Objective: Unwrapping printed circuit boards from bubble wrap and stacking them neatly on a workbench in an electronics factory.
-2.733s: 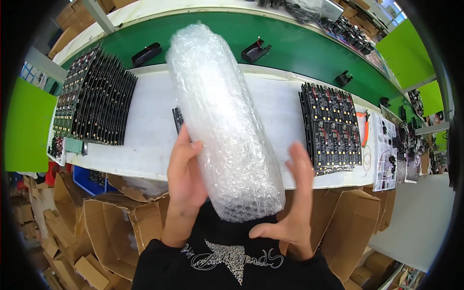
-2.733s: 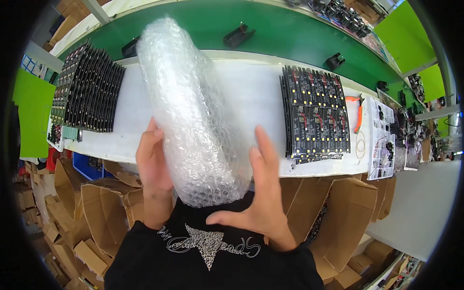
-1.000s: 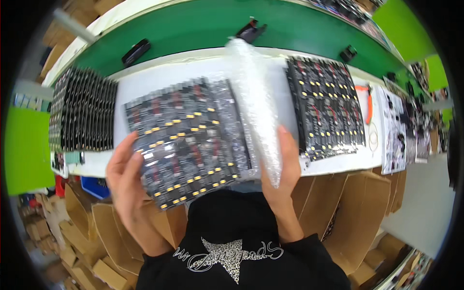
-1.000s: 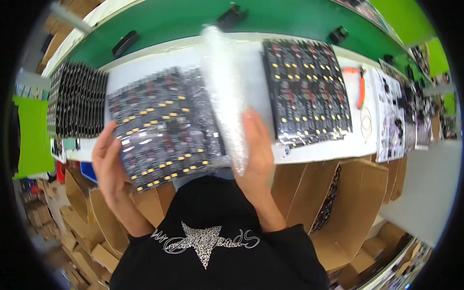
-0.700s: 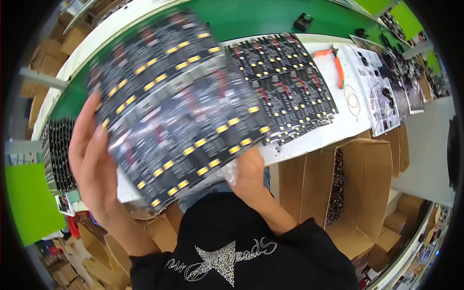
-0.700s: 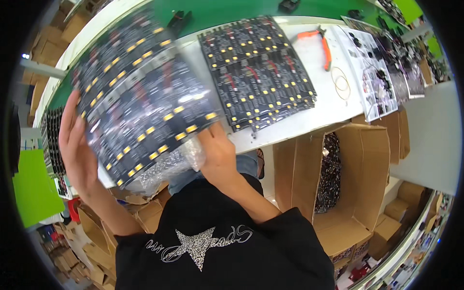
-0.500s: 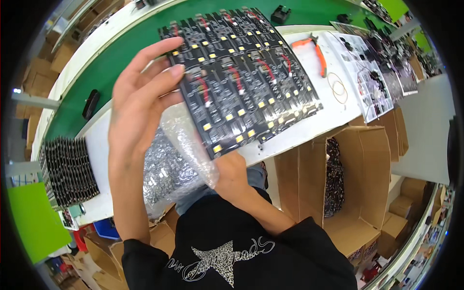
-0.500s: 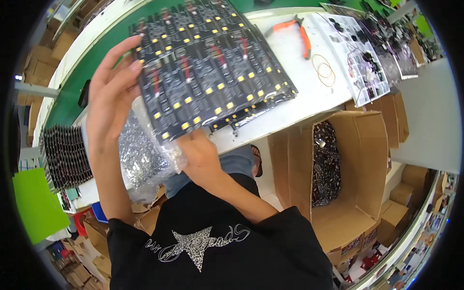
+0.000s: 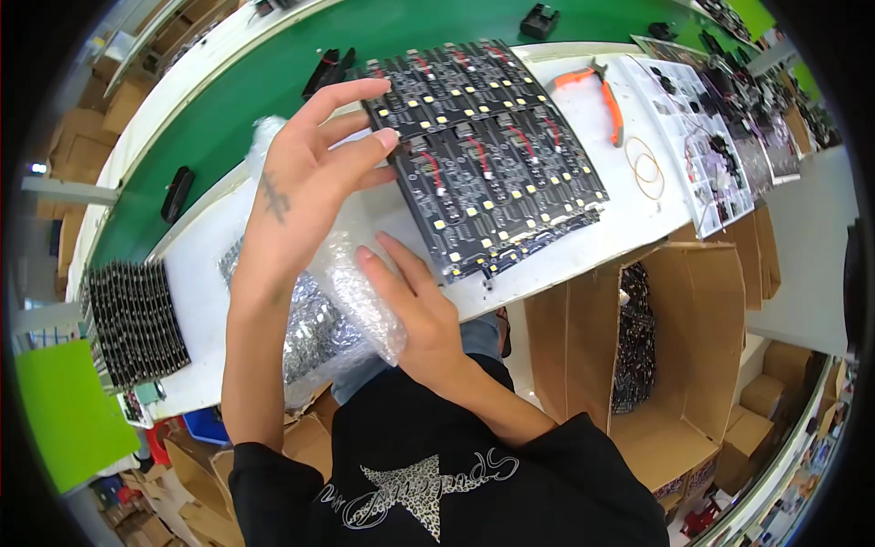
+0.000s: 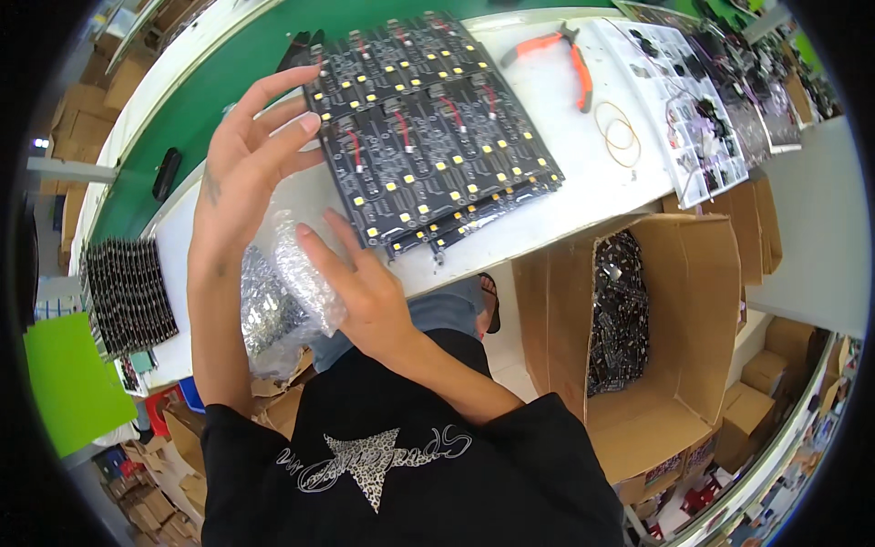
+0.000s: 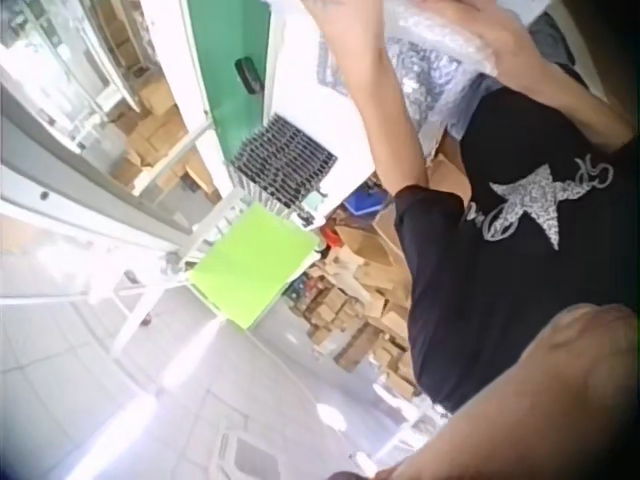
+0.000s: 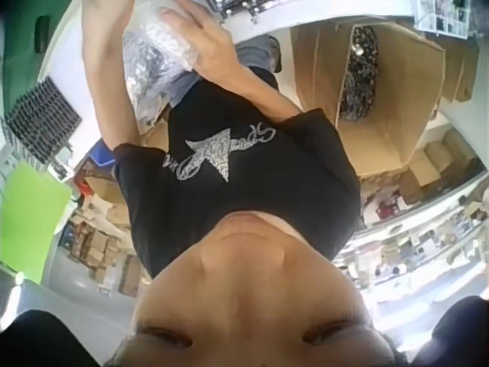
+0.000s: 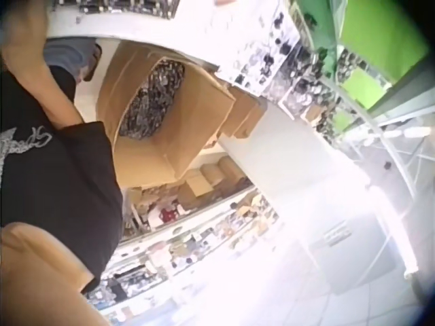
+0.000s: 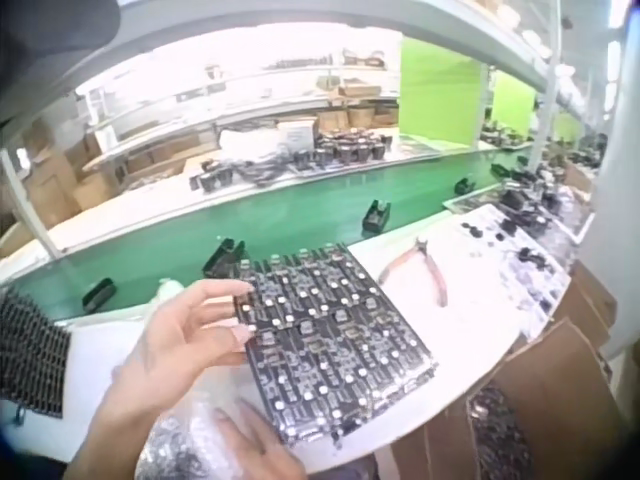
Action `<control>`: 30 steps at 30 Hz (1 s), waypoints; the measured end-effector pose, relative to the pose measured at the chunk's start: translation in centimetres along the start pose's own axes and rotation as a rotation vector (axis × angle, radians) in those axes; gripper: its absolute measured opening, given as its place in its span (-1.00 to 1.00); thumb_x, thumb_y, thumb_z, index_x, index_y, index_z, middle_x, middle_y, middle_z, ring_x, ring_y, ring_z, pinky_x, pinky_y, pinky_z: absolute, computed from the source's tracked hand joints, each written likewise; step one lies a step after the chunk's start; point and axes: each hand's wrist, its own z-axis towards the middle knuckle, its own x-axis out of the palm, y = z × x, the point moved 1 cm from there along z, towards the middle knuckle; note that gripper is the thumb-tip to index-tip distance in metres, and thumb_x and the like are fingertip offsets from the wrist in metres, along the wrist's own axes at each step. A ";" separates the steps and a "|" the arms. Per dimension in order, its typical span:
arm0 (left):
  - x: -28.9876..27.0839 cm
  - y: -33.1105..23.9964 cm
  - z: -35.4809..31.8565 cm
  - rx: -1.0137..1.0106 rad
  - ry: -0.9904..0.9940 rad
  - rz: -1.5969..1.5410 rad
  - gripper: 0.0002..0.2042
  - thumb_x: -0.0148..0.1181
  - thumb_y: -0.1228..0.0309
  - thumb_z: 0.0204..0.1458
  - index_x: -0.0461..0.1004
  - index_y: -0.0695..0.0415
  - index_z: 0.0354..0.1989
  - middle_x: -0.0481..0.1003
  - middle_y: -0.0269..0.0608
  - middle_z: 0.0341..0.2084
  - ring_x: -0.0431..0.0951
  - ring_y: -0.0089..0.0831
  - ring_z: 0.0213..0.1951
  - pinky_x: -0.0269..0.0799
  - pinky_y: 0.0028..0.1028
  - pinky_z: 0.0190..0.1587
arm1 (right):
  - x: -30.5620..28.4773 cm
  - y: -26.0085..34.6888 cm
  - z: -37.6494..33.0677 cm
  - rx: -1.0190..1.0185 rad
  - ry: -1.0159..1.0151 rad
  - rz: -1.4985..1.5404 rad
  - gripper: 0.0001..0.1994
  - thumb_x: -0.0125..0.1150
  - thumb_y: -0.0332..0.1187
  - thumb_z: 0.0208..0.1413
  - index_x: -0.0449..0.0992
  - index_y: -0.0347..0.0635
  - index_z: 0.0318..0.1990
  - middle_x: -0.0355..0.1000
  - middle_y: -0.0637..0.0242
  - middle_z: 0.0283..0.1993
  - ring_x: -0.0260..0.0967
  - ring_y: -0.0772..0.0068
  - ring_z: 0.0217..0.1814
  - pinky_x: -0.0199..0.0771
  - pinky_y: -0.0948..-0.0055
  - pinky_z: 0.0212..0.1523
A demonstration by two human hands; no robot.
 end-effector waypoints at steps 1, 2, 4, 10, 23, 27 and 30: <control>-0.3 -0.3 -0.8 0.032 -0.082 0.116 -0.61 0.16 0.42 0.08 0.37 0.22 0.09 0.43 -0.04 0.01 0.51 -0.37 -0.07 0.45 -0.40 -0.03 | 0.0 0.0 0.0 0.000 0.002 0.027 -0.32 0.14 -0.65 -0.18 0.37 0.02 0.22 0.21 -0.12 0.25 0.41 -0.05 0.01 0.47 0.30 -0.07; -0.8 -0.7 -1.7 0.140 -0.167 0.293 -0.61 0.17 0.40 0.08 0.37 0.21 0.10 0.43 -0.04 0.02 0.49 -0.34 -0.05 0.44 -0.39 -0.03 | 0.0 0.0 0.0 0.017 0.011 0.014 -0.32 0.14 -0.65 -0.18 0.38 0.01 0.22 0.21 -0.12 0.25 0.40 -0.07 0.04 0.46 0.29 -0.06; -2.1 -1.1 -4.3 0.334 -0.318 0.594 -0.62 0.16 0.38 0.09 0.39 0.20 0.09 0.42 -0.09 0.02 0.42 -0.29 0.02 0.40 -0.36 -0.03 | 0.0 0.2 0.2 -0.029 0.022 -0.011 -0.34 0.15 -0.65 -0.19 0.38 -0.05 0.21 0.21 -0.13 0.24 0.35 -0.13 0.11 0.45 0.28 -0.01; -5.9 2.9 -11.5 0.088 -0.567 0.771 -0.64 0.11 0.35 0.14 0.38 0.25 0.08 0.35 0.01 0.05 0.33 -0.14 0.10 0.24 -0.28 0.13 | 0.3 1.1 0.6 -0.090 0.002 -0.116 -0.47 0.22 -0.64 -0.08 0.36 -0.39 0.14 0.33 -0.20 0.13 0.35 -0.11 0.15 0.36 0.24 0.11; -5.2 8.8 -18.1 0.138 -0.419 0.594 -0.56 0.06 0.26 0.09 0.32 0.25 0.09 0.15 0.17 0.20 0.00 0.18 0.29 -0.18 0.09 0.28 | 4.8 14.8 2.6 -0.119 0.392 0.268 -0.47 0.24 -0.49 0.03 0.30 -0.23 0.21 0.27 -0.11 0.20 0.34 0.08 0.14 0.30 0.27 0.19; -6.7 8.8 -19.3 0.102 -0.520 0.266 -0.51 0.02 0.21 0.11 0.24 0.26 0.15 0.14 0.14 0.22 0.05 0.11 0.28 -0.10 0.03 0.27 | 10.3 18.3 2.1 -0.377 0.568 0.296 -0.50 0.17 -0.44 0.05 0.36 -0.06 0.22 0.23 -0.15 0.23 0.40 0.05 0.07 0.35 0.26 0.17; -8.0 9.5 -20.4 0.054 -0.596 0.130 -0.48 -0.01 0.18 0.13 0.18 0.26 0.19 0.14 0.12 0.23 0.08 0.06 0.27 -0.05 -0.02 0.26 | 14.4 17.4 1.0 -0.427 0.488 0.405 -0.44 0.04 -0.52 0.02 0.30 -0.06 0.26 0.20 -0.25 0.22 0.44 -0.07 -0.01 0.48 0.24 0.05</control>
